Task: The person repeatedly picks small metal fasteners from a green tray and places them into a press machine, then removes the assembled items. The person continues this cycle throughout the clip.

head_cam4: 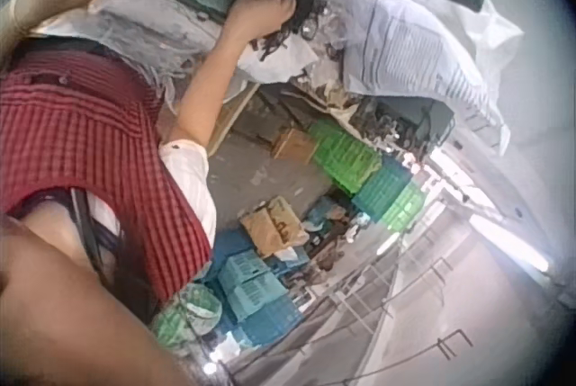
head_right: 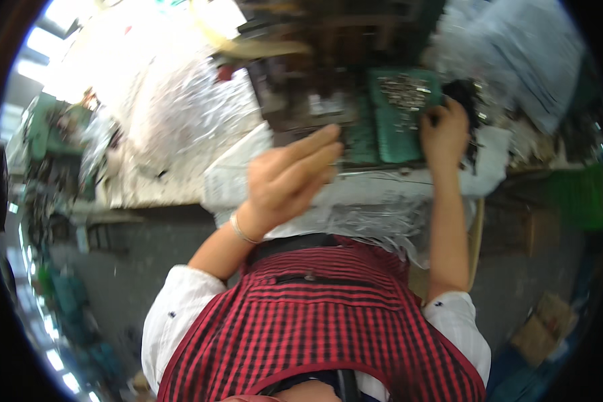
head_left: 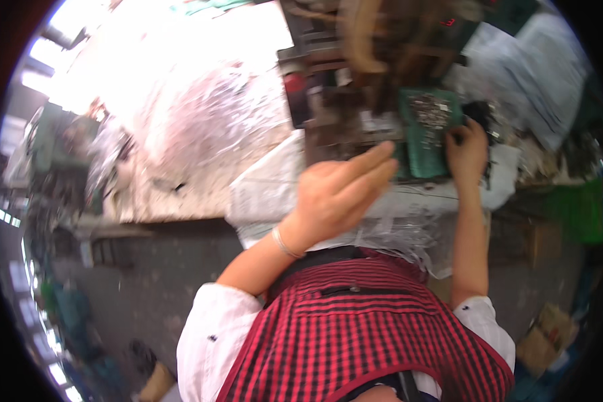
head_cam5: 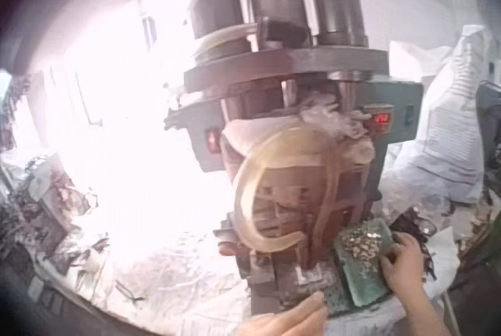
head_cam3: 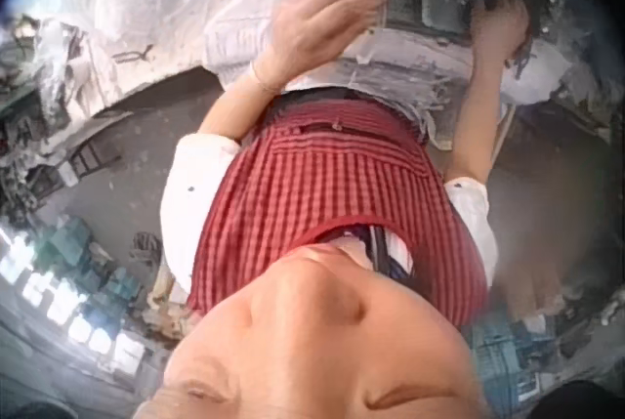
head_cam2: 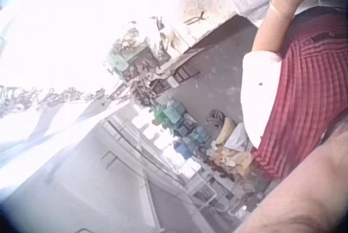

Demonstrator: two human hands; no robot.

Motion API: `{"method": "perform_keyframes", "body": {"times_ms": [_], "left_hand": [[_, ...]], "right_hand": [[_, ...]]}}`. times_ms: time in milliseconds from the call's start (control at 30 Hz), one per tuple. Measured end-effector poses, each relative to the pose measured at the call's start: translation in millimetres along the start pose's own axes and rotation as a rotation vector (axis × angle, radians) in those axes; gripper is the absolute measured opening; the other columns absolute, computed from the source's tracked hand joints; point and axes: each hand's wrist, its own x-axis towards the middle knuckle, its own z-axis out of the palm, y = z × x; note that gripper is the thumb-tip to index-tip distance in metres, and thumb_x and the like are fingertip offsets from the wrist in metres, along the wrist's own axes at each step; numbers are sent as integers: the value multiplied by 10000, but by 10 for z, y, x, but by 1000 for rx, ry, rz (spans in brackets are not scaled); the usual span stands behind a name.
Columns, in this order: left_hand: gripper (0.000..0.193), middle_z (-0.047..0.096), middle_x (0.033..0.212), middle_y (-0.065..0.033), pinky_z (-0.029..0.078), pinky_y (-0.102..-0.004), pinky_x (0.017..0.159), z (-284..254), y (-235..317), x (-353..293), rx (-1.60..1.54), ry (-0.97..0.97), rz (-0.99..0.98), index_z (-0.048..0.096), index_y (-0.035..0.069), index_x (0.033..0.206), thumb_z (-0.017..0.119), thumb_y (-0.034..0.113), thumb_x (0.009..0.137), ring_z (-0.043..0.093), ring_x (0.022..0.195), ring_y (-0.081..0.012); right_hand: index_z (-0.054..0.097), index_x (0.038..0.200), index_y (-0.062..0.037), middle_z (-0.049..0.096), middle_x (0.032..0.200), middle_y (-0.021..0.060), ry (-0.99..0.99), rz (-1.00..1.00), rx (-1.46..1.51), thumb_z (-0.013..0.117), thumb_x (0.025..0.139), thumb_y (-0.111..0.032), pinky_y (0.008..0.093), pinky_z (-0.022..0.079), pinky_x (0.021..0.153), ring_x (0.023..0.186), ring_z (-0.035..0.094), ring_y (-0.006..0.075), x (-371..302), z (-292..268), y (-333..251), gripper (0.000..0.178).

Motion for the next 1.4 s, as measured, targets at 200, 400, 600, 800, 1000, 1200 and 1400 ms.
{"method": "perform_keyframes", "body": {"times_ms": [200, 400, 600, 800, 1000, 1200, 1400], "left_hand": [[228, 777, 1129, -109, 566, -329, 752, -895, 125, -530, 611, 120, -233, 756, 49, 1109, 762, 43, 881, 725, 863, -220], [82, 723, 929, -78, 529, -350, 801, -1641, -665, -469, 785, 1, -657, 761, 53, 962, 727, 37, 889, 659, 858, -243], [160, 723, 944, -149, 565, -473, 802, -1408, -1710, -1630, 1151, -507, -1051, 751, 69, 887, 689, 194, 809, 709, 925, -356], [82, 726, 856, -166, 526, -486, 701, -1624, -1323, -1481, 865, -402, -1144, 682, 47, 895, 666, 110, 845, 696, 781, -386], [127, 694, 821, -147, 517, -393, 679, -1041, -1558, -1293, 447, -37, -807, 654, 14, 917, 708, 126, 947, 674, 726, -319], [173, 701, 805, -94, 498, -341, 641, -632, -1231, -615, 456, 169, -664, 707, 4, 887, 730, 150, 978, 643, 685, -222], [80, 754, 925, -98, 541, -264, 748, -427, -549, -272, -23, 453, -591, 732, -47, 979, 756, -52, 903, 675, 797, -138]], "right_hand": [[765, 1034, -68, 764, 964, 95, 76, 234, 305, 776, 880, -192, 340, 551, 803, 888, 722, 209, -243, -291, -223, 198], [753, 1071, -51, 760, 883, 73, 20, 195, 540, 733, 896, -120, 290, 539, 776, 804, 711, 140, -58, -342, -685, 189], [742, 1006, -38, 746, 909, 106, 77, 88, 534, 744, 852, -67, 335, 550, 792, 863, 729, 222, -114, -126, -555, 157], [752, 1032, -37, 724, 936, 74, 216, 261, 457, 727, 893, -43, 331, 533, 808, 860, 691, 189, -622, -521, -111, 142], [756, 1043, -28, 752, 998, 72, 132, 25, 707, 728, 902, -19, 310, 524, 868, 941, 702, 191, -309, -743, -932, 144], [747, 1002, -35, 744, 986, 93, 221, -201, 821, 765, 869, -34, 328, 541, 840, 905, 712, 237, -1, -468, -1596, 134], [637, 1241, -5, 744, 1007, 87, 98, 122, 1265, 745, 882, -12, 288, 521, 895, 972, 698, 162, -195, -433, -1771, 375]]}}
